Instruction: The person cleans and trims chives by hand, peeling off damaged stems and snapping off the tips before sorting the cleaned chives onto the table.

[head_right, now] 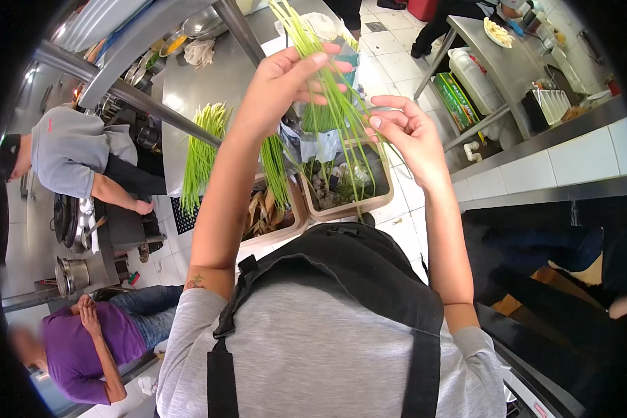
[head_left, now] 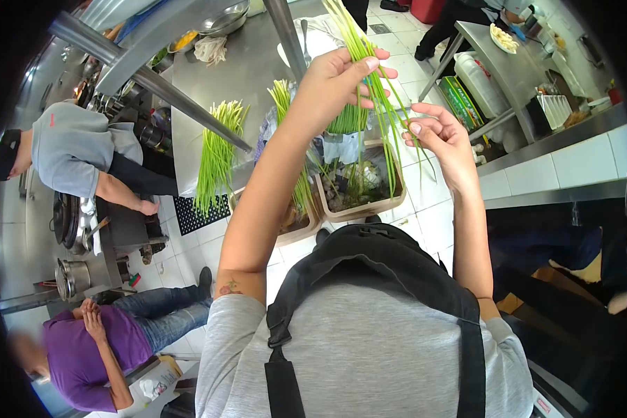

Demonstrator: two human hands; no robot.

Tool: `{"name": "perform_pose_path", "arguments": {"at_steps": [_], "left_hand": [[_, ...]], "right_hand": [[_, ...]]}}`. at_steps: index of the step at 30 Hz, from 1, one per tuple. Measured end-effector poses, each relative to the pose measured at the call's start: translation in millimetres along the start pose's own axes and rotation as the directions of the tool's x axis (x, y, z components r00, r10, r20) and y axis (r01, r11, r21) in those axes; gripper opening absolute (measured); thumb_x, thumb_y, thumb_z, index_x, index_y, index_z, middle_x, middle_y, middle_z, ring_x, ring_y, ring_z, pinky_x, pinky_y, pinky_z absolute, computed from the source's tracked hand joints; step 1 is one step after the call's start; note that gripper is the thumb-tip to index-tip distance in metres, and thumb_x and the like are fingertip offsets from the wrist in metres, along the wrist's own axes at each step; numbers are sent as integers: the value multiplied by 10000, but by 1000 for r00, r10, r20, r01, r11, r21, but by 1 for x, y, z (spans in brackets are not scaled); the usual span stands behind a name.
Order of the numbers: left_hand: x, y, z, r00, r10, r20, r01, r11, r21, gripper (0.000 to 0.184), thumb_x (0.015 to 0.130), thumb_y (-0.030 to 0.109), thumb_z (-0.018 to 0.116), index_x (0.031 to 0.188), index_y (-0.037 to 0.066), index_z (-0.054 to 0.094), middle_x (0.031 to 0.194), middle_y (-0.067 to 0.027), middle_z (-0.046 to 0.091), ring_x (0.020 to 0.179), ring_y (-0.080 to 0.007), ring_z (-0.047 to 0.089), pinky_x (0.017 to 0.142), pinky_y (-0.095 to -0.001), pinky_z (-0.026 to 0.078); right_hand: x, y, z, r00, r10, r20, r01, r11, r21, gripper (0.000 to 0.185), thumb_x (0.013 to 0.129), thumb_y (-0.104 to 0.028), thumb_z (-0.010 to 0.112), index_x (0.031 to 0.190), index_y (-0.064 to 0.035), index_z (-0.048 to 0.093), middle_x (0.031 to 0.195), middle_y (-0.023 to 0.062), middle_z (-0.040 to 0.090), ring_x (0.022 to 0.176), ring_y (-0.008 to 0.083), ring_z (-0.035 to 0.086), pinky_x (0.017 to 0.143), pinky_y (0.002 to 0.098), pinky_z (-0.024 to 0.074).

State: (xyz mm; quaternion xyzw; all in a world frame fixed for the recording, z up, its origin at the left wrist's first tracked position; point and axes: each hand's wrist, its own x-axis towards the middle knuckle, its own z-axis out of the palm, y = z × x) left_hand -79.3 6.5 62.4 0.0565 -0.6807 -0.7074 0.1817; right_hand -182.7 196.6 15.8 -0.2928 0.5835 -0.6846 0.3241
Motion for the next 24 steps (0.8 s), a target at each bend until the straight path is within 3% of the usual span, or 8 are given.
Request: {"name": "perform_pose_path", "arguments": {"at_steps": [5, 11, 20, 24], "left_hand": [[-1, -1, 1, 1000, -12, 26, 11, 999, 35, 315, 933, 263, 492, 1154, 52, 568, 1000, -85, 666, 811, -141, 657, 644, -232, 525], [1, -1, 6, 999, -14, 40, 11, 997, 72, 306, 928, 257, 510, 1148, 54, 568, 992, -79, 668, 783, -139, 659, 632, -228, 519], [-1, -1, 11, 999, -9, 39, 7, 998, 61, 306, 922, 254, 524, 1138, 41, 568, 986, -79, 671, 772, -136, 658, 633, -220, 505], [0, -3, 10, 999, -13, 33, 10, 995, 98, 308, 919, 252, 528, 1135, 36, 568, 979, -83, 673, 763, -136, 659, 629, -220, 506]], "right_hand": [[-3, 12, -3, 989, -146, -28, 145, 988, -51, 205, 848, -15, 580, 1053, -6, 570, 886, 50, 648, 821, 105, 607, 769, 237, 479], [-10, 5, 4, 972, -234, -26, 199, 876, -439, 193, 814, 24, 502, 914, -26, 658, 921, 40, 639, 834, 106, 583, 767, 242, 474], [-10, -4, 17, 955, -295, 2, 266, 858, -439, 114, 804, -94, 659, 897, -32, 686, 926, 61, 647, 828, 115, 603, 758, 255, 486], [-5, 3, 13, 977, -213, 1, 197, 905, -377, 125, 812, -109, 675, 892, -13, 675, 910, 35, 637, 813, 91, 585, 743, 228, 463]]}}
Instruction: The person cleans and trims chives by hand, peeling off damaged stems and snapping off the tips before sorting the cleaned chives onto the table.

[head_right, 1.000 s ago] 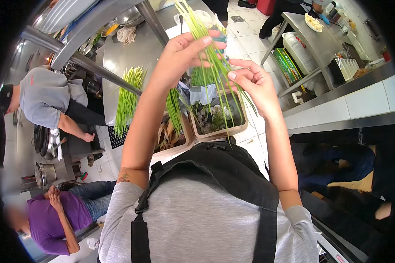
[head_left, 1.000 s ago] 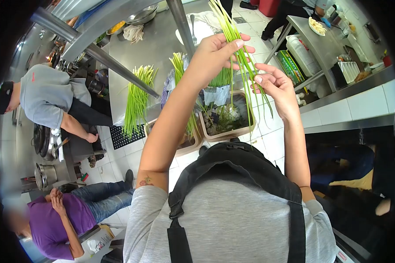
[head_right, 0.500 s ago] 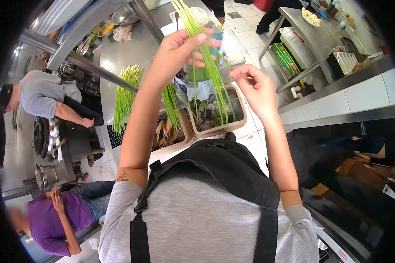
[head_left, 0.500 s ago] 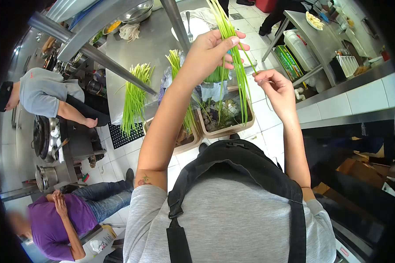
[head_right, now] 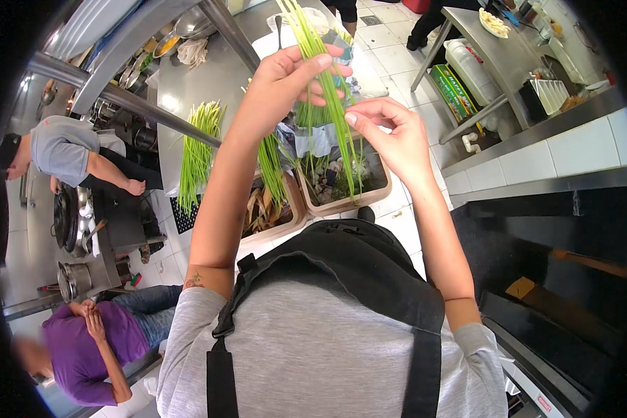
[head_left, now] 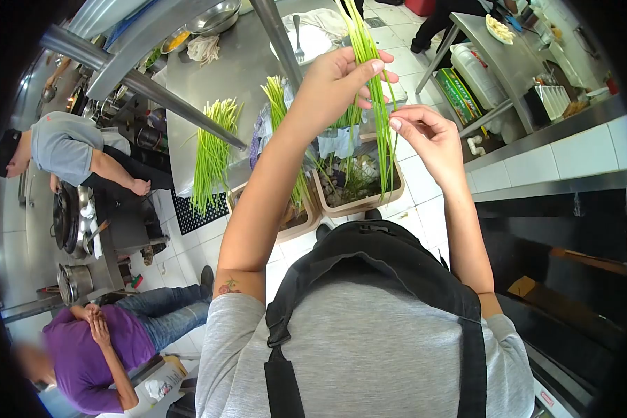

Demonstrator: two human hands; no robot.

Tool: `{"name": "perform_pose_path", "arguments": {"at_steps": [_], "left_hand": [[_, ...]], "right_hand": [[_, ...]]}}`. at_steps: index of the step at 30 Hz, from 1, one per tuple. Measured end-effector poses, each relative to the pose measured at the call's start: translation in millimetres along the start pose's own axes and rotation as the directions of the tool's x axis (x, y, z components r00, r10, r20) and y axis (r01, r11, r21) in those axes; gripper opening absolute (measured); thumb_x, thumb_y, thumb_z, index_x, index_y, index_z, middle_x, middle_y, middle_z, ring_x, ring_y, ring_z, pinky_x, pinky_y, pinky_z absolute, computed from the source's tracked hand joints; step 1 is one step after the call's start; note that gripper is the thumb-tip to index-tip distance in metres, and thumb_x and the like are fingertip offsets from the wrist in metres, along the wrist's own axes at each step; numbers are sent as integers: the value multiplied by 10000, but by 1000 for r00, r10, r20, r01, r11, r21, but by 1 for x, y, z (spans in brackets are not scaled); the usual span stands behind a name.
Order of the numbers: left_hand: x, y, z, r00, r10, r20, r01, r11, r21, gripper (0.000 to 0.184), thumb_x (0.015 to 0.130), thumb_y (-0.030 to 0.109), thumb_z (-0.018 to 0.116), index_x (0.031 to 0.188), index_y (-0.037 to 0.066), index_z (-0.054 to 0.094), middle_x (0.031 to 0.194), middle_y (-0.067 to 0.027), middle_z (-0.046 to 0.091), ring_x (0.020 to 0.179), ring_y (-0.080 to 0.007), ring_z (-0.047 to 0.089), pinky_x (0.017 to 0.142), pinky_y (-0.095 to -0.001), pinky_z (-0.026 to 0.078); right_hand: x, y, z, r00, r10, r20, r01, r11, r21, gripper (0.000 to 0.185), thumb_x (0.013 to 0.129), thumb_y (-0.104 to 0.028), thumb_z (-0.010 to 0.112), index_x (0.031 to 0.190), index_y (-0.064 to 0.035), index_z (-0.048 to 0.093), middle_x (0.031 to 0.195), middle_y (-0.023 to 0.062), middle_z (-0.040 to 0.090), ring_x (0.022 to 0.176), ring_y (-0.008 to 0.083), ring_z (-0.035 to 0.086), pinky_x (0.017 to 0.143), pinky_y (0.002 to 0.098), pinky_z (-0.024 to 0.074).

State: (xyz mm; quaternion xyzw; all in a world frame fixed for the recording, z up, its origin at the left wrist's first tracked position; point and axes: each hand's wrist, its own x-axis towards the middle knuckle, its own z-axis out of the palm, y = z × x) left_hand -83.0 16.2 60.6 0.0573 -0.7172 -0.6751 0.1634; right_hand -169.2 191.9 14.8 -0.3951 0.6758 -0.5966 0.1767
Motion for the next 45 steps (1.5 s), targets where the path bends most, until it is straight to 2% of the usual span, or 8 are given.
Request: {"name": "perform_pose_path", "arguments": {"at_steps": [11, 17, 21, 26, 29, 35, 37, 45], "left_hand": [[-1, -3, -1, 998, -28, -53, 29, 999, 24, 290, 913, 252, 538, 1111, 47, 590, 963, -80, 676, 744, -134, 659, 618, -225, 511], [-5, -10, -8, 999, 2, -51, 2, 997, 71, 288, 910, 253, 546, 1083, 33, 611, 925, -63, 685, 694, -79, 619, 589, -207, 490], [-8, -12, -7, 996, -35, -85, 42, 996, 81, 291, 907, 249, 549, 1077, 24, 616, 907, -56, 689, 675, -65, 602, 585, -203, 485], [-9, -20, -4, 993, -57, -106, 67, 993, 96, 294, 899, 251, 561, 1072, 21, 617, 912, -62, 689, 693, -77, 619, 588, -206, 491], [-10, -20, -8, 987, -71, -144, 81, 995, 60, 286, 894, 243, 566, 1069, 22, 620, 914, -64, 688, 694, -82, 626, 586, -209, 494], [-10, -22, -19, 987, -45, -156, 61, 993, 99, 282, 888, 238, 576, 1071, 28, 621, 914, -61, 687, 685, -75, 625, 575, -207, 489], [-10, -23, -19, 985, -49, -165, 66, 993, 102, 279, 887, 236, 578, 1071, 32, 623, 912, -61, 687, 682, -74, 623, 572, -205, 487], [-7, -21, -13, 986, -56, -156, 66, 996, 55, 278, 884, 236, 589, 1068, 31, 627, 900, -55, 688, 664, -69, 620, 550, -194, 476]], "right_hand": [[4, 7, 6, 998, 60, 27, -60, 998, 2, 128, 839, -115, 657, 888, 2, 666, 838, 3, 629, 755, 56, 559, 712, 197, 439], [6, 26, 8, 991, 131, 0, -129, 974, 189, 158, 847, -177, 645, 910, -32, 639, 846, -14, 618, 761, 65, 539, 727, 235, 436], [7, 35, 14, 951, 296, 90, -278, 692, 666, 162, 880, -218, 601, 971, -86, 580, 916, -10, 579, 860, 81, 514, 813, 271, 410], [10, 57, 20, 848, 513, 134, -337, 326, 883, 156, 888, -222, 588, 992, -112, 546, 955, 17, 574, 905, 129, 519, 853, 316, 415], [12, 70, 16, 791, 601, 113, -346, 287, 893, 146, 886, -209, 590, 978, -105, 546, 965, 34, 576, 874, 136, 528, 827, 308, 434], [0, 41, 20, 948, 274, -163, -106, 751, 652, 160, 885, -66, 510, 1032, -41, 570, 856, 51, 574, 725, 107, 519, 699, 245, 446], [-3, 34, 20, 982, 180, -51, -129, 849, 512, 183, 873, -29, 479, 1008, -17, 601, 804, 44, 563, 695, 91, 505, 675, 231, 437], [0, 13, 35, 985, -133, -114, 116, 982, -147, 118, 748, -58, 677, 861, -59, 712, 715, 17, 595, 572, 52, 455, 536, 208, 401]]}}
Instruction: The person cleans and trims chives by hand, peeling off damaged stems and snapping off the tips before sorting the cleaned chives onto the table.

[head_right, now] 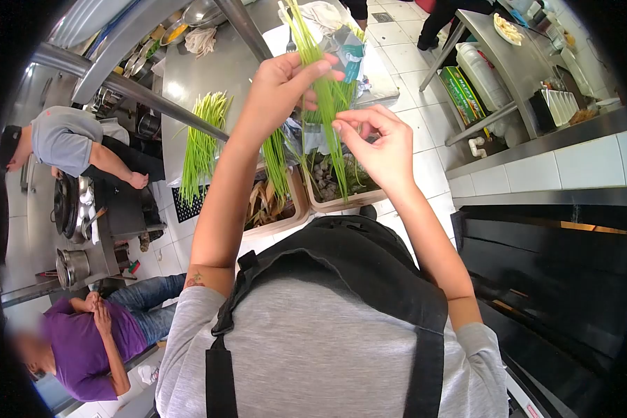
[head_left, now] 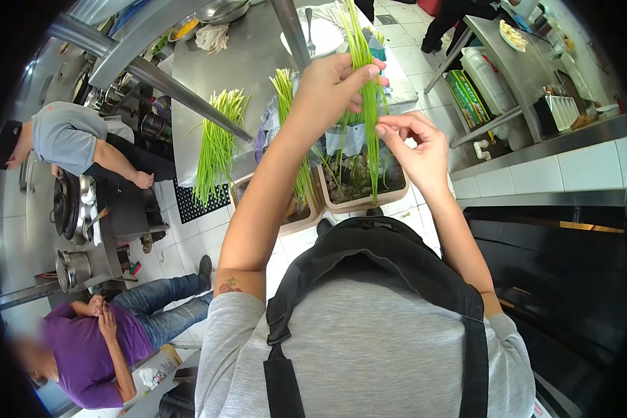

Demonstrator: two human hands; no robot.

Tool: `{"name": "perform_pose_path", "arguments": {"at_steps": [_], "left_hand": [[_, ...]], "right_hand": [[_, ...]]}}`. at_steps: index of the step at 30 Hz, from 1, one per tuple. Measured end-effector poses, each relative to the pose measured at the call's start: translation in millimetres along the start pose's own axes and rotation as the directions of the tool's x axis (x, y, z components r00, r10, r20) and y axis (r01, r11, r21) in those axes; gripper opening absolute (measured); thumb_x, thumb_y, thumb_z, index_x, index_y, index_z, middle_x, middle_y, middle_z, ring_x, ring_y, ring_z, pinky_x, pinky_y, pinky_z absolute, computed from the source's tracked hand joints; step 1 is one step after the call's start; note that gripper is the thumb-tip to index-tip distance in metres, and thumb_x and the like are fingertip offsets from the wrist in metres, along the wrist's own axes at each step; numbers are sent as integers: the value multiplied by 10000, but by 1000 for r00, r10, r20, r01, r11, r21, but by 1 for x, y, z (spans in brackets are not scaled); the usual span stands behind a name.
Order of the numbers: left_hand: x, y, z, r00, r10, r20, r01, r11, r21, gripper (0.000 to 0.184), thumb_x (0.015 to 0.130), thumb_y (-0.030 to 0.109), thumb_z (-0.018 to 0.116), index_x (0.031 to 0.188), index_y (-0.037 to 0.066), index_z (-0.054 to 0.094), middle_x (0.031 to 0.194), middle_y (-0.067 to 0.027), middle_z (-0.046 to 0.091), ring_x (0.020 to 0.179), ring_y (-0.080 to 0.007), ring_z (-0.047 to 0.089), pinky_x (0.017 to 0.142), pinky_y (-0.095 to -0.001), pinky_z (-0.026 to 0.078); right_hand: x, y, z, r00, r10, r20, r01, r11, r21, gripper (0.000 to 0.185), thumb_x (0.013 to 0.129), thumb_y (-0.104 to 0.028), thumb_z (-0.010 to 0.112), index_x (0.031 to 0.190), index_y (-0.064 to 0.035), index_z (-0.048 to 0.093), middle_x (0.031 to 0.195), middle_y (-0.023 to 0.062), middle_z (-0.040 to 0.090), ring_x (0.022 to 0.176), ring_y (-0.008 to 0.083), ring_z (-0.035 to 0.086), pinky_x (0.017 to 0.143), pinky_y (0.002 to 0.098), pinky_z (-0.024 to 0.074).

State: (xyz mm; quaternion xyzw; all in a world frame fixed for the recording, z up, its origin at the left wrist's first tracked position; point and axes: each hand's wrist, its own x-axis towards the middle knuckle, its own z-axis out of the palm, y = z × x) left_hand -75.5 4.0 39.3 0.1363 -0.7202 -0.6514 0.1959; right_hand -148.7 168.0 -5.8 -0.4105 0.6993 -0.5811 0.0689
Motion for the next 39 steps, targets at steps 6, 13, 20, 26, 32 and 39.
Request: {"name": "perform_pose_path", "arguments": {"at_steps": [6, 13, 20, 26, 32, 39], "left_hand": [[0, 3, 1, 1000, -1, -2, 1, 1000, -6, 279, 883, 232, 591, 1067, 25, 626, 899, -59, 685, 661, -74, 621, 549, -200, 483], [-2, -4, -3, 1000, 24, -8, -24, 1000, -14, 278, 887, 228, 582, 1073, 25, 623, 903, -63, 684, 662, -80, 624, 559, -206, 491], [1, -4, -7, 998, 26, -65, -33, 994, -102, 303, 895, 249, 563, 1093, 23, 605, 955, -85, 680, 741, -116, 653, 598, -226, 517], [6, 19, -8, 998, 62, 11, -59, 984, -171, 351, 916, 288, 524, 1143, 23, 566, 1016, -98, 666, 778, -167, 667, 650, -240, 523], [22, 22, -2, 995, 64, 83, -42, 969, -244, 369, 924, 290, 512, 1176, 22, 539, 1079, -117, 642, 853, -186, 664, 665, -248, 528], [32, 17, 1, 994, 77, 83, -48, 953, -300, 361, 918, 282, 523, 1160, 14, 542, 1058, -110, 647, 819, -166, 651, 661, -244, 528]], "right_hand": [[4, 0, 3, 999, -52, -14, 51, 996, -67, 92, 739, -72, 694, 827, -47, 702, 688, 14, 589, 556, 60, 459, 520, 211, 402], [2, 14, 7, 954, 289, 85, -301, 912, 278, 109, 814, -96, 615, 856, 4, 607, 711, 1, 543, 594, 70, 461, 584, 214, 411], [10, 55, -10, 789, 511, 340, -471, 148, 870, 93, 877, -153, 529, 851, -66, 546, 750, 0, 520, 638, 99, 456, 642, 261, 440], [15, 130, -22, 795, 514, 322, -605, 707, 365, 171, 857, -184, 604, 914, -23, 620, 839, 22, 629, 696, 97, 554, 683, 225, 452], [7, 155, -19, 851, 412, 325, -215, 838, -501, 390, 711, -441, 742, 831, -72, 702, 778, 67, 664, 726, 132, 609, 653, 282, 483], [33, 52, -10, 655, 237, 717, -689, 577, 438, 527, 928, -426, 462, 1202, 20, 515, 1074, 134, 614, 973, 206, 597, 888, 301, 457]]}}
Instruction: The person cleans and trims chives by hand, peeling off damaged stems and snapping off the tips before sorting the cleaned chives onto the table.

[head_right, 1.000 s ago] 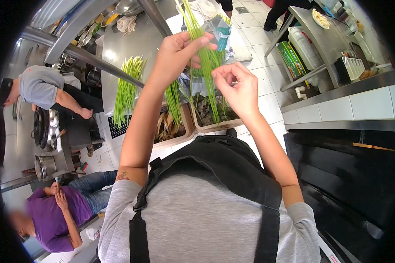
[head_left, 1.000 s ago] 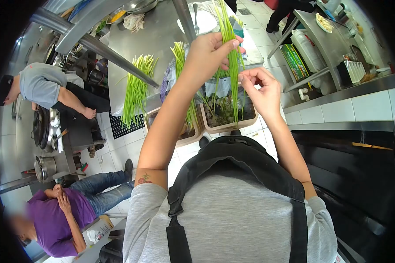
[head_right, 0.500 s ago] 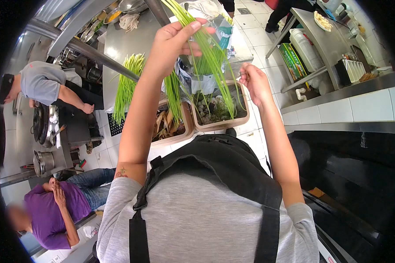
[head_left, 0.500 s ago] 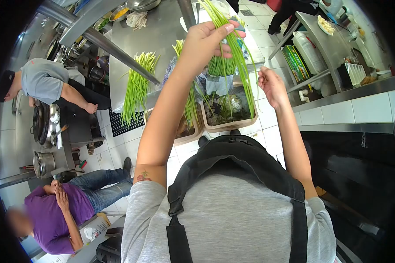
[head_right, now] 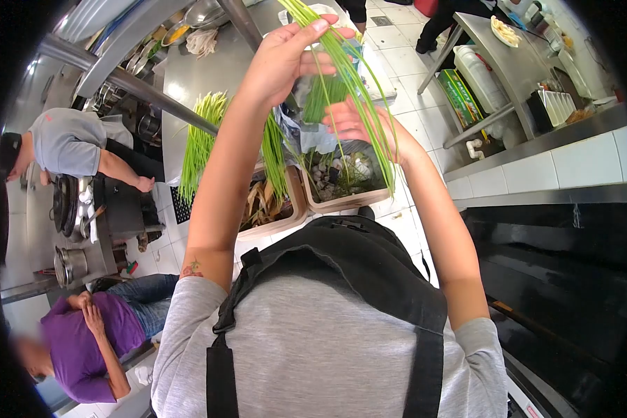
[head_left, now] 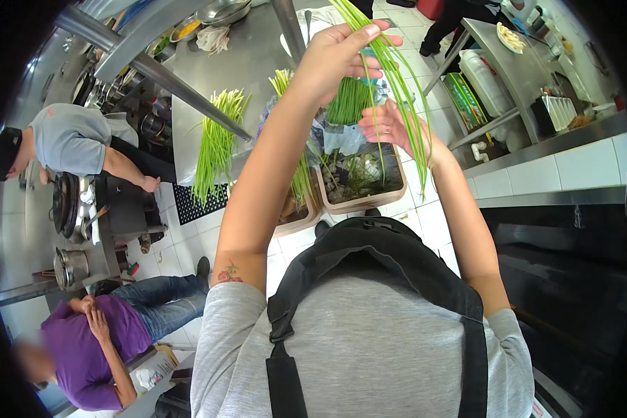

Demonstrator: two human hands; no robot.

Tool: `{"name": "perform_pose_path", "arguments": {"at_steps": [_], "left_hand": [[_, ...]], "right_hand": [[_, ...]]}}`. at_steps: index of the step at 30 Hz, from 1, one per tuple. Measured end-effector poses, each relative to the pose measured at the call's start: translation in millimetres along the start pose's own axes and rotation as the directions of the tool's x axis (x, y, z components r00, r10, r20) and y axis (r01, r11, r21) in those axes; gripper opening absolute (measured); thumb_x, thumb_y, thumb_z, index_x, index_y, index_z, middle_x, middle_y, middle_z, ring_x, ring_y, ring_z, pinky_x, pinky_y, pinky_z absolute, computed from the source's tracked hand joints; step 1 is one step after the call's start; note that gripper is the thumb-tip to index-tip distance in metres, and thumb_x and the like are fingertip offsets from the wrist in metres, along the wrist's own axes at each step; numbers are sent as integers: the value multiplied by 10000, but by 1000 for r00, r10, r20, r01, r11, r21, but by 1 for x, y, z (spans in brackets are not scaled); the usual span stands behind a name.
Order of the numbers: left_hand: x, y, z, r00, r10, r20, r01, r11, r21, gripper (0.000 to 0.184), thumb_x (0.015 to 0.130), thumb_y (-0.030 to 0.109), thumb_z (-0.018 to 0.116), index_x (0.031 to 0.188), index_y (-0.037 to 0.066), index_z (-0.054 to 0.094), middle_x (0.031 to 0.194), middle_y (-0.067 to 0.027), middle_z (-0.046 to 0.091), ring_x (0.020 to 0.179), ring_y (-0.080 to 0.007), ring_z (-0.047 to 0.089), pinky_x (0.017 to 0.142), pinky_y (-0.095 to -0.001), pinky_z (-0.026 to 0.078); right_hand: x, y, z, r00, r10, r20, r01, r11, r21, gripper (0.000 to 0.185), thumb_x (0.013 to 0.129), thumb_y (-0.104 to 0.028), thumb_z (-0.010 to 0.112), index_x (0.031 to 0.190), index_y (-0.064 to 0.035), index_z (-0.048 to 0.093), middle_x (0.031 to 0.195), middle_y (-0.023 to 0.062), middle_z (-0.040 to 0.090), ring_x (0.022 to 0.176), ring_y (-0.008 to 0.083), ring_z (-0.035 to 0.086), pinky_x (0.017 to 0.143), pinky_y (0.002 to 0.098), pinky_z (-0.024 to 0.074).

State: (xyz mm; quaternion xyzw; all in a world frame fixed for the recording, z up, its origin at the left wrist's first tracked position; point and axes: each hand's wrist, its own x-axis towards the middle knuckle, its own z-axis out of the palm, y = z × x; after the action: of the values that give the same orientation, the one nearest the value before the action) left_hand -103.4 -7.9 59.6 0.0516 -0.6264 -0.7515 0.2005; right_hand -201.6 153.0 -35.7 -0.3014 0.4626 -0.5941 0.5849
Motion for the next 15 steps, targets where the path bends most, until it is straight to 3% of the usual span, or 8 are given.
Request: {"name": "perform_pose_path", "arguments": {"at_steps": [2, 3, 6, 7, 10, 12, 13, 15], "left_hand": [[1, -3, 1, 999, 24, -30, -25, 999, -21, 349, 903, 279, 549, 1119, 6, 557, 994, -95, 669, 721, -129, 640, 619, -237, 529], [0, -4, 2, 1000, 19, -22, -20, 1000, -13, 345, 910, 278, 536, 1135, 16, 553, 1019, -102, 661, 765, -144, 646, 633, -240, 529], [-3, -7, 4, 1000, 15, -10, -15, 1000, 18, 337, 923, 273, 513, 1163, 38, 546, 1060, -112, 646, 848, -173, 656, 659, -245, 527], [-4, -8, 4, 1000, 20, -13, -20, 999, 32, 334, 922, 271, 515, 1160, 40, 547, 1051, -108, 649, 843, -171, 655, 657, -245, 527], [-6, -13, 3, 997, 21, -68, -15, 995, 96, 326, 912, 264, 533, 1141, 33, 551, 1010, -114, 657, 806, -166, 655, 637, -244, 528], [-9, -15, 3, 992, -4, -127, 20, 992, 128, 325, 907, 261, 544, 1135, 30, 551, 1005, -124, 656, 793, -169, 656, 627, -244, 529], [-10, -17, 4, 989, 0, -147, 16, 994, 109, 313, 904, 237, 548, 1129, 19, 546, 994, -140, 652, 773, -167, 653, 610, -244, 530], [-10, -24, 6, 983, 14, -180, 2, 996, 88, 318, 899, 228, 551, 1123, 2, 539, 982, -138, 650, 763, -162, 648, 609, -244, 532]], "right_hand": [[-4, -16, 19, 996, -54, 67, 53, 998, 25, 506, 955, -405, 399, 1209, 23, 490, 1043, 135, 610, 950, 210, 597, 869, 329, 472], [-5, -20, 23, 991, -82, 101, 78, 996, 38, 496, 969, -395, 368, 1212, 24, 477, 1027, 136, 608, 939, 212, 598, 860, 342, 480], [3, -14, 14, 996, -67, -64, 66, 998, -19, 494, 960, -391, 382, 1220, 16, 488, 1051, 135, 611, 964, 221, 595, 876, 339, 468], [6, -10, 6, 975, -85, -204, 97, 994, 51, 455, 952, -378, 418, 1183, 0, 521, 1024, 102, 609, 951, 191, 582, 851, 319, 462], [4, -9, -9, 768, -348, -538, 229, 933, -277, 406, 932, -366, 472, 1139, -27, 558, 1010, 81, 601, 949, 157, 565, 834, 297, 447], [-3, -20, 1, 672, -542, -506, 374, 837, -400, 320, 905, -300, 547, 1081, -35, 583, 984, 55, 590, 944, 137, 556, 826, 288, 433], [-6, -24, 9, 663, -620, -420, 375, 760, -531, 286, 823, -214, 662, 1050, -58, 588, 966, 61, 590, 947, 161, 565, 824, 295, 440], [-10, -32, 36, 562, -800, -210, 318, 443, -838, 309, 769, -155, 702, 1042, -66, 588, 958, 67, 594, 943, 180, 572, 788, 291, 459]]}}
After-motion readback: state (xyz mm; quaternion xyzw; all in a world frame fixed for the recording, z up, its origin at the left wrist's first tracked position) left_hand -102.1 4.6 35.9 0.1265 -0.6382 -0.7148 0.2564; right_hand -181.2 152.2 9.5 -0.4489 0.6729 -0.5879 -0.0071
